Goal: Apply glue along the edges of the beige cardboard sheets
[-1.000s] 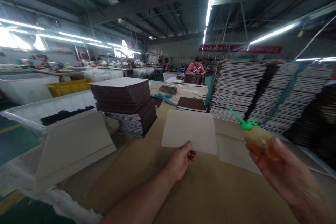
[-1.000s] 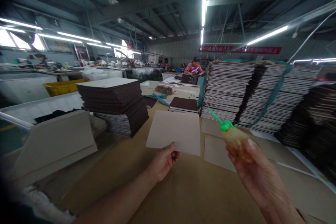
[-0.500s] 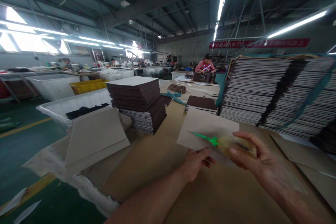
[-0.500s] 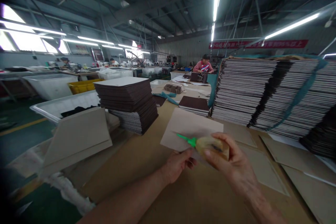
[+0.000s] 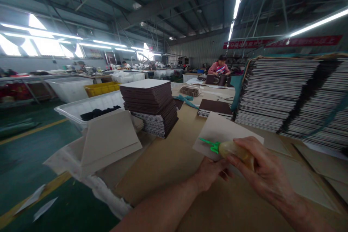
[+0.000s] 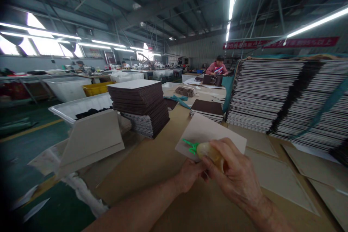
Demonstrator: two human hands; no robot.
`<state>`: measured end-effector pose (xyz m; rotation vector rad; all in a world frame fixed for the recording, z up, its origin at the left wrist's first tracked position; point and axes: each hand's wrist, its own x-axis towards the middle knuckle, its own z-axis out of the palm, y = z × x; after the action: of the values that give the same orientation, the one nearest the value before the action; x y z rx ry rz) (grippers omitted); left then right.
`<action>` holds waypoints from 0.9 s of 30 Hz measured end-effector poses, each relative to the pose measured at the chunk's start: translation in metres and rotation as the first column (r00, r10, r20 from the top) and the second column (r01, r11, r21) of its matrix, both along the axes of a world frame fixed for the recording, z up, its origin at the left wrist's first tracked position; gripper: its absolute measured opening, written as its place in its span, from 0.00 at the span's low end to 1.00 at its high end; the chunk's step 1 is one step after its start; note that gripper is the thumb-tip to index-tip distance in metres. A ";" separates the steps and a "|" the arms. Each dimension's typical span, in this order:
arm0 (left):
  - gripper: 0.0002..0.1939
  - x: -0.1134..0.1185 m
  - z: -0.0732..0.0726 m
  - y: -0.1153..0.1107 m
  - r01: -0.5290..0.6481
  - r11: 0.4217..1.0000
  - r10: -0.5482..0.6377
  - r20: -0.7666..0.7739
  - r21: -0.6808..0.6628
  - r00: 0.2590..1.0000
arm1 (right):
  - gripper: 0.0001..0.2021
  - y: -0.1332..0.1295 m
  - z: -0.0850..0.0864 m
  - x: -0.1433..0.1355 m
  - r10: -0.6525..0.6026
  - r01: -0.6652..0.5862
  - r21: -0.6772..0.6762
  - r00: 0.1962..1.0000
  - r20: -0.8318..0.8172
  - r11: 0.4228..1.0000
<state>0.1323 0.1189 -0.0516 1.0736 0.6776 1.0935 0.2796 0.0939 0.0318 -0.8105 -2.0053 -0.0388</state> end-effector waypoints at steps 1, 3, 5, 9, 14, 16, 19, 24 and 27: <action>0.24 0.000 -0.001 0.000 0.003 1.000 -0.003 0.000 0.005 1.000 | 0.14 -0.001 0.000 -0.001 0.011 -0.011 0.008 1.000 0.000 1.000; 0.24 0.000 -0.002 0.000 -0.003 1.000 0.003 -0.007 0.005 1.000 | 0.13 -0.003 -0.001 -0.002 0.063 -0.063 -0.008 0.998 0.001 0.998; 0.23 0.000 -0.002 0.000 -0.008 1.000 0.009 -0.025 0.003 1.000 | 0.13 -0.005 -0.002 -0.003 0.138 -0.138 -0.030 0.990 0.005 0.990; 0.22 0.001 -0.005 0.000 -0.004 1.000 0.004 -0.033 0.014 0.999 | 0.12 -0.008 -0.003 -0.005 0.111 -0.112 0.041 0.994 0.005 0.993; 0.24 0.001 -0.005 -0.002 -0.010 1.000 0.010 0.032 -0.010 0.999 | 0.10 -0.012 -0.003 -0.008 0.101 -0.102 0.024 0.994 0.047 0.994; 0.25 0.000 -0.003 -0.003 -0.033 0.999 0.033 0.041 -0.018 0.999 | 0.10 -0.015 -0.002 -0.009 0.132 -0.132 -0.001 0.989 0.058 0.991; 0.24 0.000 -0.001 -0.004 -0.001 1.000 0.001 0.001 0.006 1.000 | 0.11 -0.016 -0.002 -0.008 0.059 -0.061 0.052 0.997 0.043 0.997; 0.26 -0.002 0.003 -0.006 -0.021 1.000 0.021 0.000 -0.016 1.000 | 0.11 -0.015 -0.005 -0.008 0.118 -0.123 0.055 0.989 0.085 0.991; 0.26 -0.002 0.003 -0.007 -0.022 1.000 0.022 -0.013 -0.016 1.000 | 0.12 -0.017 -0.005 -0.009 0.108 -0.112 0.058 0.992 0.058 0.992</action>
<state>0.1303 0.1115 -0.0486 1.0624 0.7089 1.0990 0.2708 0.0772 0.0266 -0.6653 -2.0871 -0.0596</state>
